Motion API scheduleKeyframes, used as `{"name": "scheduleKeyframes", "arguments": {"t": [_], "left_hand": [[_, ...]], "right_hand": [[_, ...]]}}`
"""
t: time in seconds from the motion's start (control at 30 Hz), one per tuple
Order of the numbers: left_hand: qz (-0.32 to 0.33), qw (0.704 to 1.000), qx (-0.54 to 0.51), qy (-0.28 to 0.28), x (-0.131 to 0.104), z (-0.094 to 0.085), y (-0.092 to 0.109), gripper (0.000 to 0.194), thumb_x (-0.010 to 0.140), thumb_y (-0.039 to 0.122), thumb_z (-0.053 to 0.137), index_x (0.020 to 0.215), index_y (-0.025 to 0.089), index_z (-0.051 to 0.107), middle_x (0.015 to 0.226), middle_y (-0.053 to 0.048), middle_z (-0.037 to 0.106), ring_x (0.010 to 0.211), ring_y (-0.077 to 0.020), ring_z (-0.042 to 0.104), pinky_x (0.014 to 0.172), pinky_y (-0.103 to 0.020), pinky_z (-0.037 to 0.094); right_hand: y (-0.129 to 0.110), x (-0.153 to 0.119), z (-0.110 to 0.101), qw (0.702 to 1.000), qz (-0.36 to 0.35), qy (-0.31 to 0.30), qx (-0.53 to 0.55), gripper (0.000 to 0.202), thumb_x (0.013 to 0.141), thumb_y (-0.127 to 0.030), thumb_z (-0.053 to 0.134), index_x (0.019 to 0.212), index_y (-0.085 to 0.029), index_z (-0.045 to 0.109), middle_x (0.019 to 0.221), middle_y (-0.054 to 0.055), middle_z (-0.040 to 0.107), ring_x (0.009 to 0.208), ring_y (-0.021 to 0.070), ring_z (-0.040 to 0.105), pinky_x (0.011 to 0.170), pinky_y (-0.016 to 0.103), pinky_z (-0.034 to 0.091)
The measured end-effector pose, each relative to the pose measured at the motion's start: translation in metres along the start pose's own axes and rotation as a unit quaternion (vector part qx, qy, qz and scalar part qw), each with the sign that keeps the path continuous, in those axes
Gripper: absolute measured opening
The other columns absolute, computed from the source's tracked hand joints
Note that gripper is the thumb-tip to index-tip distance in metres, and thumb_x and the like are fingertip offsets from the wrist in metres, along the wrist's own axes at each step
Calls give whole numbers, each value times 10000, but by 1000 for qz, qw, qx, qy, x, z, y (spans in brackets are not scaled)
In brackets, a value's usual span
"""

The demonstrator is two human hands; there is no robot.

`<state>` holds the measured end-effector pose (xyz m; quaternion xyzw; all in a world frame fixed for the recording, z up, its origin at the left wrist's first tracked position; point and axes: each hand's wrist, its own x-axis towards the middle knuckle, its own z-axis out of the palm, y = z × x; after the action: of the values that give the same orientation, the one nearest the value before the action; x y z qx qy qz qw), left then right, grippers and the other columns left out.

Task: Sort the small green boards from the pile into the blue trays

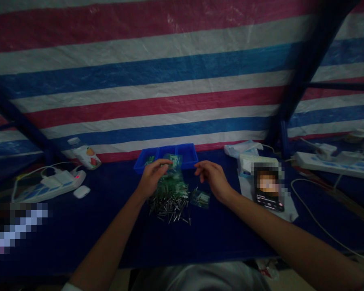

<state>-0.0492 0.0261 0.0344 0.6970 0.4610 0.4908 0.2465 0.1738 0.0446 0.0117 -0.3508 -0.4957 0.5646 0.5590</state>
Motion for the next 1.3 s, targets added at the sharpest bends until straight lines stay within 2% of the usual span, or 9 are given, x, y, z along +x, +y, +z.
{"name": "scheduleKeyframes", "arguments": {"t": [0.1, 0.2, 0.3, 0.5, 0.7, 0.8, 0.97, 1.07, 1.3], "left_hand": [[-6, 992, 76, 105, 7, -12, -10, 351, 872, 437, 557, 1073, 175, 675, 1047, -73, 706, 903, -223, 647, 785, -349, 517], [22, 964, 216, 157, 13, -27, -23, 344, 861, 387, 581, 1123, 177, 655, 1133, -100, 684, 1074, -267, 606, 945, -414, 463], [18, 930, 335, 149, 16, -37, -34, 338, 877, 392, 549, 1127, 191, 657, 1142, -108, 675, 1128, -295, 565, 1005, -464, 413], [-118, 876, 462, 72, 13, -37, -50, 449, 897, 544, 461, 1212, 272, 630, 1302, -120, 605, 1265, -381, 428, 1005, -616, 316], [-158, 868, 470, 29, 11, -35, -61, 554, 908, 630, 359, 1248, 281, 624, 1394, -127, 541, 1328, -412, 354, 1030, -675, 219], [-160, 869, 468, 31, 11, -34, -62, 562, 910, 638, 343, 1253, 295, 626, 1457, -116, 476, 1347, -417, 331, 1036, -687, 203], [-131, 872, 470, 42, 10, -31, -53, 500, 923, 593, 380, 1221, 294, 646, 1462, -101, 469, 1347, -400, 332, 1046, -668, 216], [-85, 880, 463, 61, 10, -26, -44, 441, 919, 543, 445, 1196, 274, 659, 1426, -99, 503, 1328, -390, 352, 1044, -637, 248], [71, 916, 391, 55, 6, -7, -29, 287, 909, 409, 545, 1108, 247, 674, 1258, -72, 617, 1207, -298, 498, 1024, -524, 361]], "right_hand": [[0, 1, -1, 1000, 16, -5, -8, 235, 765, -361, 569, 775, -160, 691, 626, 14, 635, 466, 92, 492, 456, 238, 353], [0, 0, 0, 999, 38, -27, -22, 231, 770, -361, 572, 773, -163, 690, 621, 10, 630, 459, 87, 496, 455, 234, 349], [0, -3, 3, 997, 52, -46, -35, 230, 776, -363, 572, 771, -166, 692, 619, 8, 634, 450, 84, 492, 451, 234, 343], [0, -4, 5, 995, 53, -71, -50, 222, 758, -352, 575, 772, -166, 696, 606, -5, 632, 439, 82, 490, 451, 229, 348], [3, -5, 5, 983, 12, -115, -144, 188, 786, -288, 528, 806, -185, 684, 626, -10, 626, 466, 99, 499, 481, 244, 371], [2, -14, 6, 949, -80, -156, -261, 194, 828, -273, 517, 850, -187, 690, 658, 3, 641, 528, 118, 534, 518, 251, 377], [-2, -28, 6, 817, -264, -302, -414, 192, 847, -195, 512, 896, -203, 698, 763, 19, 687, 663, 139, 592, 670, 283, 402], [-4, -30, 8, 785, -280, -340, -436, 194, 863, -184, 501, 894, -211, 691, 769, 10, 689, 676, 133, 595, 701, 286, 392], [-6, -27, 5, 736, -239, -348, -530, 131, 820, -312, 606, 836, -198, 669, 809, 22, 662, 769, 167, 601, 737, 310, 389]]}}
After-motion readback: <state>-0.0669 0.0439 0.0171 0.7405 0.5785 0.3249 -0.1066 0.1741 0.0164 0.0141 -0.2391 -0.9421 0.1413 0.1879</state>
